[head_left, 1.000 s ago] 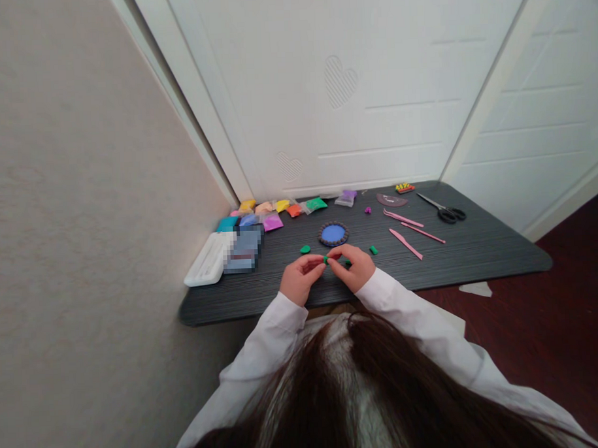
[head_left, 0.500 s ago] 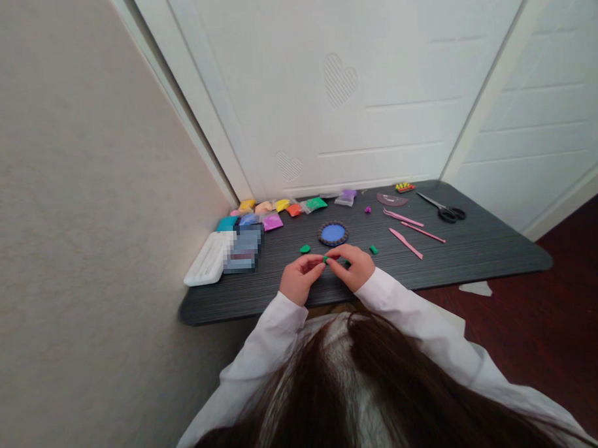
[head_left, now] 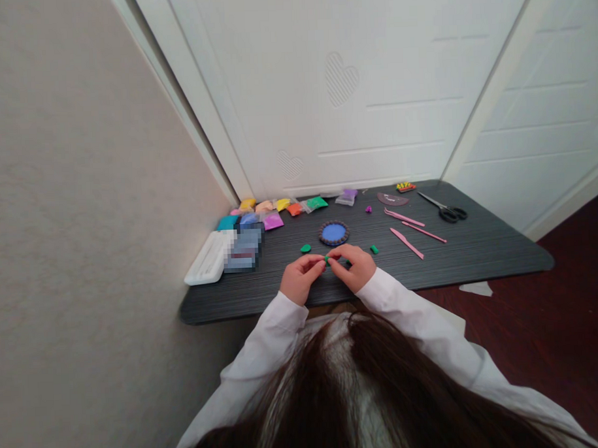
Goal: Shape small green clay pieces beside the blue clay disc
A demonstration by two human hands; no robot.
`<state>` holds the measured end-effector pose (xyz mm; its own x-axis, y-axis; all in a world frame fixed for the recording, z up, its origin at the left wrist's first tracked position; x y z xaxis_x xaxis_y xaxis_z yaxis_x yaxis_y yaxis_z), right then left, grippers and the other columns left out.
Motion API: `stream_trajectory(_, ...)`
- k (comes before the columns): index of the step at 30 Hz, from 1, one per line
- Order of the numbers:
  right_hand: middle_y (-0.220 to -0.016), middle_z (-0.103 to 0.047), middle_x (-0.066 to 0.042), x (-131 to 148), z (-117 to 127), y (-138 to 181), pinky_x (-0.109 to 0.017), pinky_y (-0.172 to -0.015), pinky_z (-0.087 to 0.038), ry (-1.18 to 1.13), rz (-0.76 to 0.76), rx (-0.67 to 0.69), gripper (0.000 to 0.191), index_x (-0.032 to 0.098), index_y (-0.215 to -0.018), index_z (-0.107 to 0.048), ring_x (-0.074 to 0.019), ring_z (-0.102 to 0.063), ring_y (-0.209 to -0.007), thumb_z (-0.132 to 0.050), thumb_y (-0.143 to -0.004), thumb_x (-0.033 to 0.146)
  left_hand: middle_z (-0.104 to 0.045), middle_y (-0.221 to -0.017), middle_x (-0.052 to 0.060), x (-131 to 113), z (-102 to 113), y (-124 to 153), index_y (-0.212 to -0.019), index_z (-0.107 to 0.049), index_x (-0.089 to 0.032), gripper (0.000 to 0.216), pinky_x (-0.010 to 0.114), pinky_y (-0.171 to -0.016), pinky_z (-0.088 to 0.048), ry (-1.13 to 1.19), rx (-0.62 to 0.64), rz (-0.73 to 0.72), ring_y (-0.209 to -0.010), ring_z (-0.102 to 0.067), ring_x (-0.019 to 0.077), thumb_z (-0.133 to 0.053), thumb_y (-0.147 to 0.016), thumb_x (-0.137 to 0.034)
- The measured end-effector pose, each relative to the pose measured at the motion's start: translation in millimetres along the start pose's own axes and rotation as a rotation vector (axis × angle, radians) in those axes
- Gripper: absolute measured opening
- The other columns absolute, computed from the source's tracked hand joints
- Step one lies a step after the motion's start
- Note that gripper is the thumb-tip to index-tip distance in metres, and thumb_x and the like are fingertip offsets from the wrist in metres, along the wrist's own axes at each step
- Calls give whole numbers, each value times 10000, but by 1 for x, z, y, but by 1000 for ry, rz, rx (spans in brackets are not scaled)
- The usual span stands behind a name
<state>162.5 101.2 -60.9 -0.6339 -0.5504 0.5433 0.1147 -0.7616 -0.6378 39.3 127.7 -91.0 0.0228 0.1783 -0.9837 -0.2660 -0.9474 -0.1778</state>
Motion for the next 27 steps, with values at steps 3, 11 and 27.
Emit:
stream_trajectory(3, -769, -601, -10, 1, 1, 0, -269, -718, -373, -2, 4, 5, 133, 203, -779, -557, -126, -527, -755, -444, -712, 223, -584, -653, 8, -1, 0, 0, -786, -584, -143, 213, 238, -618, -411, -3, 5, -11, -607, -520, 102, -548, -627, -281)
stream_trajectory(11, -765, -598, -12, 0, -1, 1, -264, -719, -359, 59, 5, 10, 139, 193, -784, -556, -125, -524, -750, -441, -714, 231, -585, -689, 22, 1, 1, -1, -790, -580, -137, 236, 256, -643, -419, -38, 9, 1, -634, -523, 115, -552, -619, -297)
stream_trajectory(27, -783, -597, -3, -2, -4, 0, -269, -730, -346, 102, 10, 35, 152, 197, -794, -552, -124, -518, -760, -431, -727, 262, -583, -692, 8, 3, 1, -1, -785, -575, -143, 204, 223, -633, -402, -33, 19, -6, -633, -514, 96, -546, -634, -277)
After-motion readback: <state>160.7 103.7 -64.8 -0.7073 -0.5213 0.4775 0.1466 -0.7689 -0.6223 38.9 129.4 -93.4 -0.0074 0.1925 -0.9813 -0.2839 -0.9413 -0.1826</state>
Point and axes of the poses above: each hand's wrist, its own y-axis away from the middle knuckle, its own z-axis out of the back of the hand, x = y × z, the point moved 5 cm from there along -y, towards the middle knuckle
